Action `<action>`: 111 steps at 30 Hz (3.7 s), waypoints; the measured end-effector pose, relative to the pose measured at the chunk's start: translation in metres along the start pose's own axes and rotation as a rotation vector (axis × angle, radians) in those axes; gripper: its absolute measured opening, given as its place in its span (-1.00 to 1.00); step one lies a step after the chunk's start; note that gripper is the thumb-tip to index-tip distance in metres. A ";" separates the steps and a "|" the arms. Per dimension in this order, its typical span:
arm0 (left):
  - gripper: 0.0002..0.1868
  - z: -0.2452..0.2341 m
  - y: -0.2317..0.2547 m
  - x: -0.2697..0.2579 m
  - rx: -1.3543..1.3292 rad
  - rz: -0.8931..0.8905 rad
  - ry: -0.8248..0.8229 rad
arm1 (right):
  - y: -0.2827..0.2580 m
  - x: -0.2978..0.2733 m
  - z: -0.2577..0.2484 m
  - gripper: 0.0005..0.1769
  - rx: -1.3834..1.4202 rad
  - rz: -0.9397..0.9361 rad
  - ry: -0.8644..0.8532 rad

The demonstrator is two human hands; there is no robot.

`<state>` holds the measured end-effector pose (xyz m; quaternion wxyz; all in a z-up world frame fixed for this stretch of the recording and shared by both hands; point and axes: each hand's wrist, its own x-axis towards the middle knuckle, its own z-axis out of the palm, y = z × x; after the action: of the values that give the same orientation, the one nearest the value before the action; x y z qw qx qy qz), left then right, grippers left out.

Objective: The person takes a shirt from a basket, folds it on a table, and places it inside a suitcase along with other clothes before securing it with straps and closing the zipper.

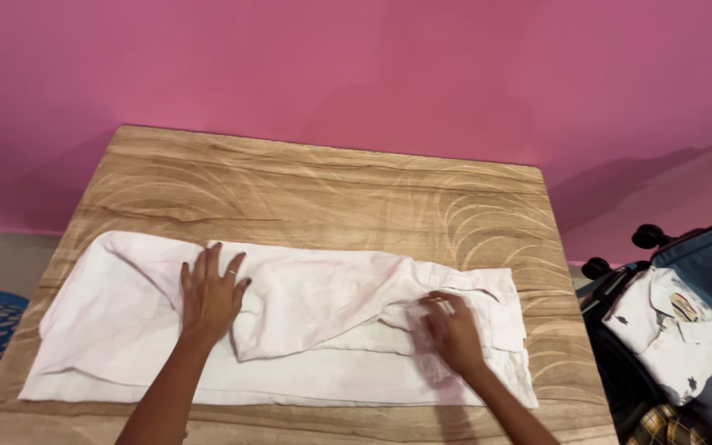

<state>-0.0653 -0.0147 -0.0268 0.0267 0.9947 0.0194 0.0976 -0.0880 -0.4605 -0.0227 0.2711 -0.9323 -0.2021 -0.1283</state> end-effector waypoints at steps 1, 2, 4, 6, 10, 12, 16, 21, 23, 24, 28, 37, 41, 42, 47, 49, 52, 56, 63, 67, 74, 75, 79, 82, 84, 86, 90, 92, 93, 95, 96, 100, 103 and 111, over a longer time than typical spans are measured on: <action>-0.42 0.002 -0.006 0.000 0.003 -0.009 -0.003 | -0.022 0.005 0.014 -0.64 0.068 -0.102 -0.071; -0.42 0.003 -0.012 0.002 -0.073 -0.079 0.006 | -0.044 0.008 0.025 -0.67 0.143 -0.127 -0.174; -0.43 0.006 -0.027 0.006 -0.142 -0.155 0.018 | -0.087 0.014 0.047 -0.71 0.241 -0.246 -0.302; -0.42 0.011 -0.042 0.013 -0.183 -0.180 -0.039 | -0.126 0.024 0.068 -0.71 0.267 -0.348 -0.330; -0.41 0.029 -0.074 0.028 -0.198 -0.213 -0.196 | -0.185 0.037 0.103 -0.53 0.124 -0.501 -0.407; -0.42 0.039 -0.088 0.036 -0.247 -0.197 -0.200 | -0.201 0.039 0.119 -0.44 0.053 -0.518 -0.371; -0.38 0.041 -0.100 0.054 -0.160 -0.143 -0.333 | -0.215 0.042 0.149 -0.43 -0.066 -0.327 -0.270; -0.61 0.014 -0.095 0.070 -0.053 0.023 -0.492 | -0.225 0.034 0.135 -0.51 0.075 -0.164 -0.111; -0.68 0.009 -0.102 0.071 -0.106 0.117 -0.441 | -0.234 0.027 0.125 -0.49 0.071 -0.148 -0.050; -0.74 0.011 -0.105 0.071 -0.163 0.194 -0.389 | -0.239 0.025 0.123 -0.49 0.065 -0.133 -0.044; -0.77 0.021 -0.129 0.077 -0.384 0.252 -0.326 | -0.254 0.006 0.113 -0.53 0.131 -0.064 -0.030; -0.75 -0.022 -0.176 0.110 -0.360 0.082 -0.381 | -0.263 -0.014 0.130 -0.65 0.089 -0.083 -0.047; -0.73 -0.022 -0.152 0.100 -0.181 0.071 -0.244 | -0.272 0.000 0.135 -0.59 0.198 -0.221 -0.305; -0.64 -0.020 -0.139 0.092 -0.162 0.135 -0.054 | -0.269 0.001 0.132 -0.59 0.195 -0.209 -0.303; -0.60 -0.007 -0.048 0.035 -0.477 0.476 0.023 | -0.210 -0.015 0.118 -0.65 0.126 0.121 0.038; -0.59 -0.010 -0.009 0.006 -0.512 0.574 -0.106 | -0.169 -0.031 0.113 -0.69 0.178 0.395 0.271; -0.54 -0.018 0.037 -0.028 -0.486 0.609 -0.294 | -0.103 -0.054 0.110 -0.63 0.372 0.732 0.720; -0.43 -0.017 0.071 -0.049 -0.489 0.594 -0.358 | -0.030 -0.075 0.088 -0.57 0.281 0.975 0.723; -0.32 0.019 0.071 -0.067 -0.372 0.513 -0.327 | -0.023 -0.055 0.028 -0.39 -0.577 0.775 0.020; -0.21 0.005 0.075 -0.067 -0.393 0.462 -0.346 | -0.028 -0.040 -0.002 -0.53 -0.697 0.523 0.005; 0.07 -0.060 0.090 -0.063 -0.225 0.332 -0.628 | 0.021 -0.063 -0.036 -0.85 -0.414 0.269 -0.100; 0.00 -0.060 0.090 -0.063 -0.188 0.340 -0.637 | 0.022 -0.064 -0.041 -0.82 -0.343 0.312 -0.072; -0.29 -0.027 0.071 -0.074 -0.176 0.363 -0.462 | 0.027 -0.054 -0.055 -0.57 -0.338 0.070 0.012; -0.26 0.008 0.048 -0.078 -0.085 0.373 -0.284 | 0.036 -0.044 -0.061 -0.46 -0.426 -0.016 0.049; -0.27 0.018 0.024 -0.077 -0.080 0.370 -0.261 | 0.046 -0.042 -0.065 -0.43 -0.533 -0.023 0.029; -0.29 0.017 0.012 -0.078 -0.074 0.370 -0.243 | 0.058 -0.048 -0.070 -0.43 -0.566 -0.039 0.025; -0.23 -0.012 0.003 -0.084 0.106 0.405 -0.347 | 0.080 -0.068 -0.063 -0.48 -0.625 -0.024 -0.103; -0.24 -0.036 0.011 -0.086 0.130 0.422 -0.344 | 0.080 -0.081 -0.055 -0.36 -0.622 -0.005 -0.234; -0.32 -0.053 0.014 -0.085 0.120 0.421 -0.365 | 0.078 -0.083 -0.052 -0.24 -0.614 0.017 -0.360; -0.46 -0.088 0.020 -0.080 0.099 0.377 -0.537 | 0.077 -0.078 -0.065 -0.25 -0.455 0.218 -0.477; -0.51 -0.104 0.020 -0.077 0.097 0.331 -0.658 | 0.073 -0.073 -0.072 -0.25 -0.290 0.417 -0.586; -0.46 -0.092 0.036 -0.058 0.050 0.179 -0.744 | 0.037 -0.043 -0.064 -0.59 -0.025 0.299 -0.193; -0.51 -0.024 0.073 -0.053 -0.422 0.233 -0.125 | -0.028 -0.008 0.019 -0.61 0.178 0.307 -0.133; -0.23 0.034 0.083 -0.043 -0.167 -0.066 -0.234 | -0.036 -0.008 0.103 -0.12 -0.201 0.126 -0.313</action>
<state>-0.0984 -0.1009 -0.0634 0.1144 0.9924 0.0406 -0.0187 -0.0982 -0.3782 -0.0935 0.1497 -0.9740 -0.1691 0.0161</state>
